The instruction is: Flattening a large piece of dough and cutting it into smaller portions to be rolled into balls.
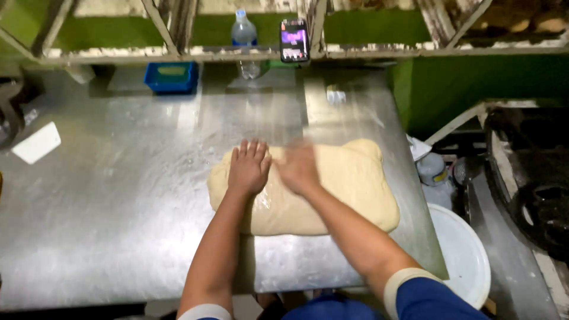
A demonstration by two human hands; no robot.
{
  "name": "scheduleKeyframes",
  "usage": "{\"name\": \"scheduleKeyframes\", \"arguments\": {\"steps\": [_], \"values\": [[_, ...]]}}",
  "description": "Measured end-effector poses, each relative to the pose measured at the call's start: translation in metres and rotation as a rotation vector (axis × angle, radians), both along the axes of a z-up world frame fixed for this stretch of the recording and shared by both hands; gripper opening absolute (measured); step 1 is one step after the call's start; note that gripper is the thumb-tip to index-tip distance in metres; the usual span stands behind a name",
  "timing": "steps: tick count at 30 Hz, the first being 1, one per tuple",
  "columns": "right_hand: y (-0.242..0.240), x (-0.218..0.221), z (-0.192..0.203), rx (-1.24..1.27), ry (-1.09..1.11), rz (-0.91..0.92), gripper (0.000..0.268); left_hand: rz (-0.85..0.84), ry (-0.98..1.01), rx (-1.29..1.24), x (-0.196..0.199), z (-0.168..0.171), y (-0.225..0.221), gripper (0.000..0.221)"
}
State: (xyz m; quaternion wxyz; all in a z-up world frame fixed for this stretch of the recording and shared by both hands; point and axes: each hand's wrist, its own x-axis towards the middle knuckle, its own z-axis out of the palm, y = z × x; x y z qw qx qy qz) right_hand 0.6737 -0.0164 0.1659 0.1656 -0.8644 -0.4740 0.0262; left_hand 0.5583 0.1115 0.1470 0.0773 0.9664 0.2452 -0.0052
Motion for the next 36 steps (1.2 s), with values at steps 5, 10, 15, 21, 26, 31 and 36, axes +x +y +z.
{"name": "scheduleKeyframes", "arguments": {"steps": [5, 10, 15, 21, 26, 31, 36], "values": [[0.000, -0.031, 0.025, -0.151, 0.025, 0.275, 0.064, -0.140, -0.171, -0.043, -0.012, -0.010, 0.061, 0.054], [0.051, -0.007, 0.047, -0.474, 0.226, 0.096, 0.094, 0.142, -0.420, -0.452, -0.104, 0.005, 0.031, 0.082], [0.117, -0.036, 0.008, -0.108, 0.529, 0.296, 0.062, 0.311, -0.641, -1.013, -0.089, -0.004, 0.051, 0.114], [0.093, -0.009, -0.027, -0.152, 0.120, 0.563, 0.044, 0.319, -0.443, -1.005, -0.082, -0.003, 0.033, 0.089], [0.085, 0.006, 0.007, -0.481, -0.069, 0.367, 0.059, 0.118, -0.073, -0.441, -0.104, 0.034, 0.023, 0.094], [0.013, 0.033, 0.043, -0.622, 0.033, 0.151, 0.075, 0.142, -0.328, -0.507, -0.139, 0.001, -0.057, 0.101], [0.094, 0.007, -0.019, -0.254, 0.508, 0.152, 0.067, 0.157, -0.407, -0.256, -0.100, -0.007, -0.053, 0.119]]}}
